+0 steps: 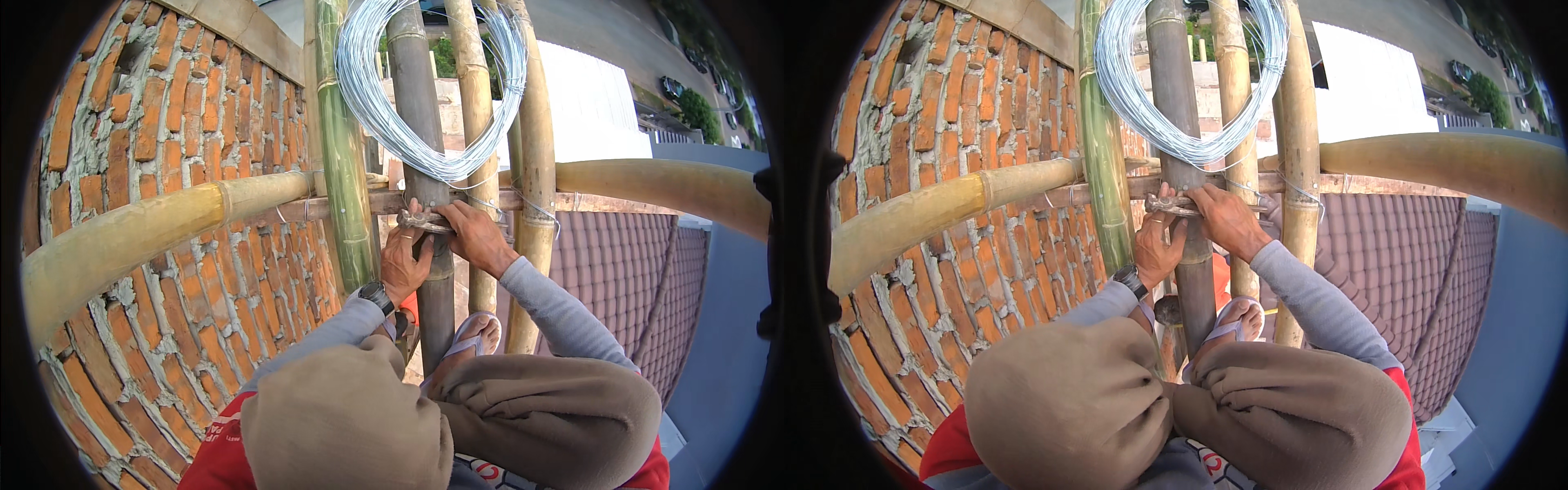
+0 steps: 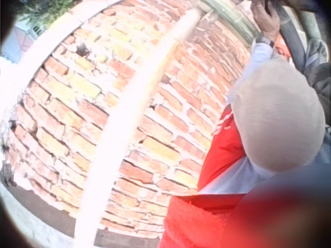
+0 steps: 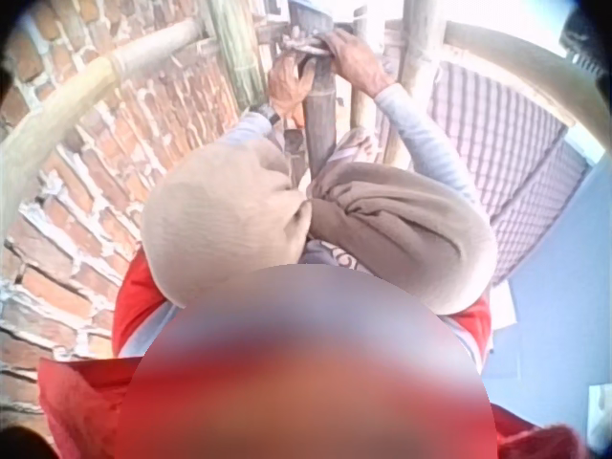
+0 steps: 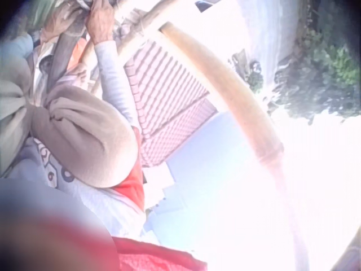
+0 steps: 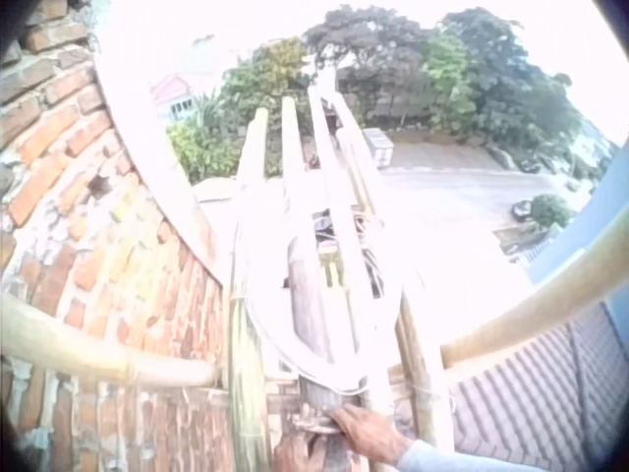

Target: The person stands on a bamboo scaffold and uses pliers to cut and twist wire, securing bamboo poles together. The person repeatedly measures, cuts, and twists wire around the scaffold joints to fasten them.

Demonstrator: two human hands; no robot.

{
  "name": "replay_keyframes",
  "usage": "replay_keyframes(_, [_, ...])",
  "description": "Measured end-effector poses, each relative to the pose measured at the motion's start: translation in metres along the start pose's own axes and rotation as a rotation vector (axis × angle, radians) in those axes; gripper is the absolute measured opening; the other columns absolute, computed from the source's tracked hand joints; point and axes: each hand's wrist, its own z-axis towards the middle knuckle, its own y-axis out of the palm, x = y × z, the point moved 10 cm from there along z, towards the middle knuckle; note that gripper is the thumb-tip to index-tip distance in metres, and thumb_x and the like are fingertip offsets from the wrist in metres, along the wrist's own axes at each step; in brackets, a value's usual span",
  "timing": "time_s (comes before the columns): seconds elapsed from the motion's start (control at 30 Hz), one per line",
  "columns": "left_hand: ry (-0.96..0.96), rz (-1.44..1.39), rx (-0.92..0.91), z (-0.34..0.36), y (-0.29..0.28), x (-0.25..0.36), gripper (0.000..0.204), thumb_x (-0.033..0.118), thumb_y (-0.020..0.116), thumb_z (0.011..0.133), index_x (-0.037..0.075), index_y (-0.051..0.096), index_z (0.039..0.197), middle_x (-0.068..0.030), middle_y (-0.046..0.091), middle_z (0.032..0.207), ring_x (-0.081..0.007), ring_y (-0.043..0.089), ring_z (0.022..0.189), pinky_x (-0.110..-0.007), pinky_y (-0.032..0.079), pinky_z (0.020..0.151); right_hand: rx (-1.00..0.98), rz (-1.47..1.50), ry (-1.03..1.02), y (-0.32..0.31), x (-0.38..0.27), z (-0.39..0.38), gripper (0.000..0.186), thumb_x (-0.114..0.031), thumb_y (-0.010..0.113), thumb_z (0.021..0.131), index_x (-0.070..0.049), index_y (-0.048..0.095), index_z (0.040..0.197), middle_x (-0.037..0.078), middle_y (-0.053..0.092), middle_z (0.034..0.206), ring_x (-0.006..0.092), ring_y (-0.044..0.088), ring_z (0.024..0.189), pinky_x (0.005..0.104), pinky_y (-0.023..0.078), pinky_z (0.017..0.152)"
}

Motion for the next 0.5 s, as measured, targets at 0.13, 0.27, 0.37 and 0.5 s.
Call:
replay_keyframes(0.13, [-0.141,-0.082,-0.058,-0.002,0.009,-0.012,0.083,0.010,0.075,0.086,0.000,0.032,0.156,-0.0166,0.039,0.161,-0.0306,0.051,0.141,-0.040,0.046,0.113,0.012,-0.013,-0.020,0.000,-0.004,0.000,0.039,-0.003,0.070,0.075,-0.003,0.058,0.112,0.016,0.059,0.097,0.0399,0.065,0.087,0.0470,0.055,0.075])
replay_keyframes(0.27, [-0.165,-0.097,-0.006,0.002,0.011,-0.011,0.105,0.025,0.084,0.077,0.003,0.023,0.160,-0.0218,0.032,0.163,-0.0372,0.041,0.147,-0.047,0.040,0.114,-0.004,-0.033,-0.049,0.000,-0.007,0.003,0.039,-0.003,0.069,0.073,-0.002,0.057,0.110,0.017,0.058,0.096,0.0404,0.064,0.087,0.0480,0.054,0.075])
replay_keyframes(0.37, [-0.287,0.198,-0.012,0.000,0.024,-0.011,0.109,0.028,0.083,0.077,0.007,0.018,0.163,-0.0238,0.032,0.162,-0.0393,0.036,0.148,-0.053,0.038,0.111,-0.050,-0.041,-0.034,0.000,-0.004,0.006,0.039,-0.003,0.069,0.072,-0.002,0.058,0.109,0.018,0.059,0.096,0.0407,0.064,0.086,0.0488,0.054,0.075])
replay_keyframes(0.5, [-0.405,0.186,0.041,0.002,0.034,-0.012,0.107,0.027,0.079,0.081,0.006,0.014,0.164,-0.0260,0.032,0.160,-0.0387,0.033,0.149,-0.054,0.039,0.107,-0.092,-0.009,-0.019,-0.002,-0.003,0.012,0.037,-0.005,0.069,0.071,-0.001,0.059,0.107,0.018,0.061,0.095,0.0407,0.065,0.087,0.0486,0.054,0.077])
